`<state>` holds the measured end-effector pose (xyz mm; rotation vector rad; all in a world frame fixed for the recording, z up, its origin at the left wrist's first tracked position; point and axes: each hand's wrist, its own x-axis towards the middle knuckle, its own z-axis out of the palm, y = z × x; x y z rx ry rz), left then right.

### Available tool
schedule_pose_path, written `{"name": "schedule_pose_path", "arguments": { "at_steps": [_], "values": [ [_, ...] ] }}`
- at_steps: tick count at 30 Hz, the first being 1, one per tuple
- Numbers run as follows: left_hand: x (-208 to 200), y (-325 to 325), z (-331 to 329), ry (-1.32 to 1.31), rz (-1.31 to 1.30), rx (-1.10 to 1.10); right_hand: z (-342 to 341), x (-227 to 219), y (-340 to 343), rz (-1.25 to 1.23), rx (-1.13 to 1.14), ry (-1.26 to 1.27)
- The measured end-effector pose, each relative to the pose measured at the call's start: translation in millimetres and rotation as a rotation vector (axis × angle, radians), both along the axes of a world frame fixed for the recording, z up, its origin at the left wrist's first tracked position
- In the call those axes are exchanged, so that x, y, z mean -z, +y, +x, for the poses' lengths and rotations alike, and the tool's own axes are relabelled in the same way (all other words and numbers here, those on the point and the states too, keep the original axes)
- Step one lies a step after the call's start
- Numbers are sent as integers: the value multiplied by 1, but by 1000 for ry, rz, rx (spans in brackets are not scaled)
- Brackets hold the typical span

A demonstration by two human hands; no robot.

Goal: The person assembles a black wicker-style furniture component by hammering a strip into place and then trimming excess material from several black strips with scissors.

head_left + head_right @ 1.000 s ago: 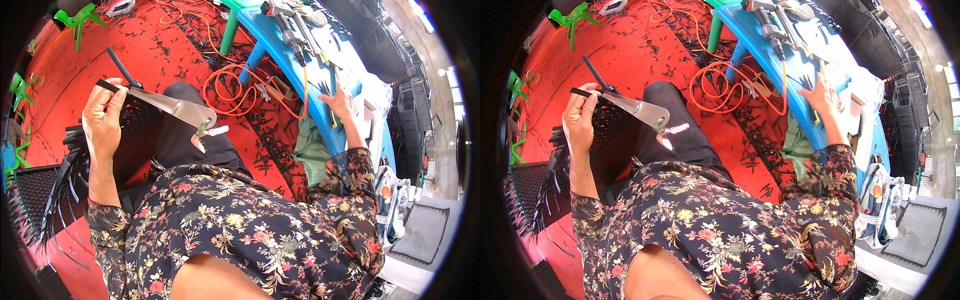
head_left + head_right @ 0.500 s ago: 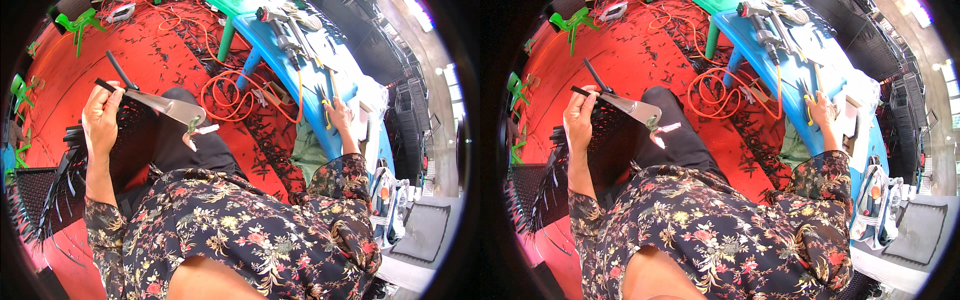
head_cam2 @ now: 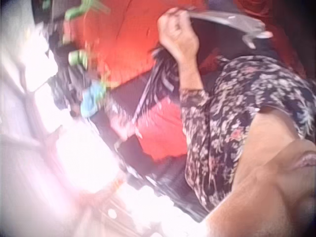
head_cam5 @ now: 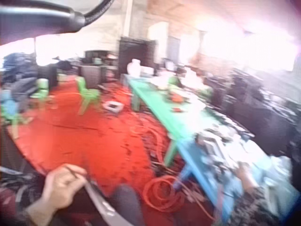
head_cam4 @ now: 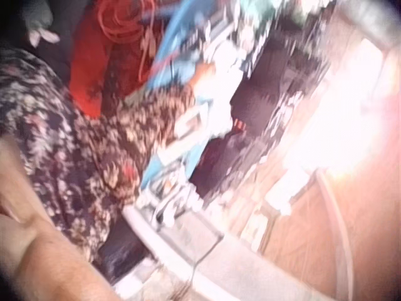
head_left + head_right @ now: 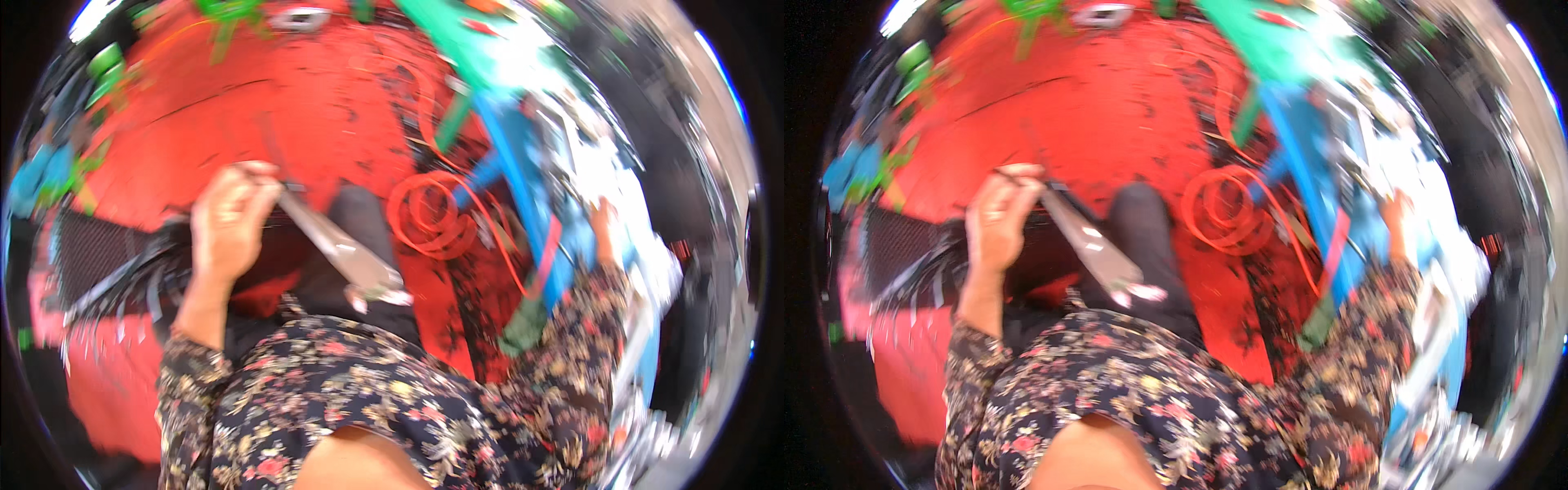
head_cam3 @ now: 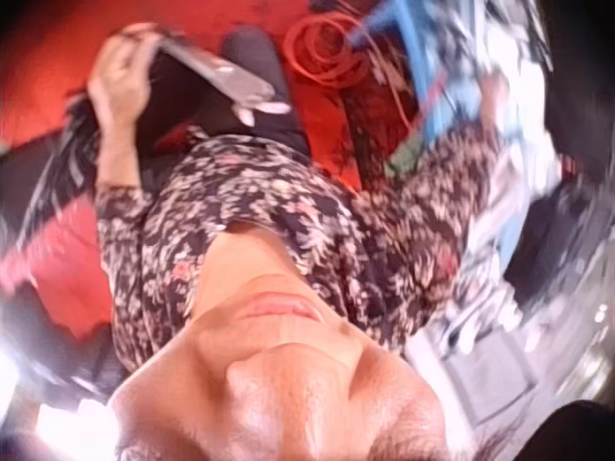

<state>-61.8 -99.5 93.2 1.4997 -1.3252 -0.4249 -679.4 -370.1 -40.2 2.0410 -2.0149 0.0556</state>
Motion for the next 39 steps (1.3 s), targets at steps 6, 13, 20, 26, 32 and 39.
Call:
{"name": "schedule_pose_path", "arguments": {
  "at_steps": [6,13,20,26,32,39],
  "values": [
    [25,-9,9,-158,-183,19,-116,48,-49,-28,-14,133],
    [15,-11,6,-226,-143,28,-79,16,-50,21,192,15],
    [17,-14,2,-233,-244,18,-80,-8,-39,35,275,-39],
    [21,-16,-1,-221,-221,15,-84,-34,-33,30,338,-132],
    [20,-15,1,-238,-208,25,-87,-75,-19,-18,382,-347],
    [26,-20,3,-248,-222,36,83,-92,22,-69,-38,-1259]
  ]
}}
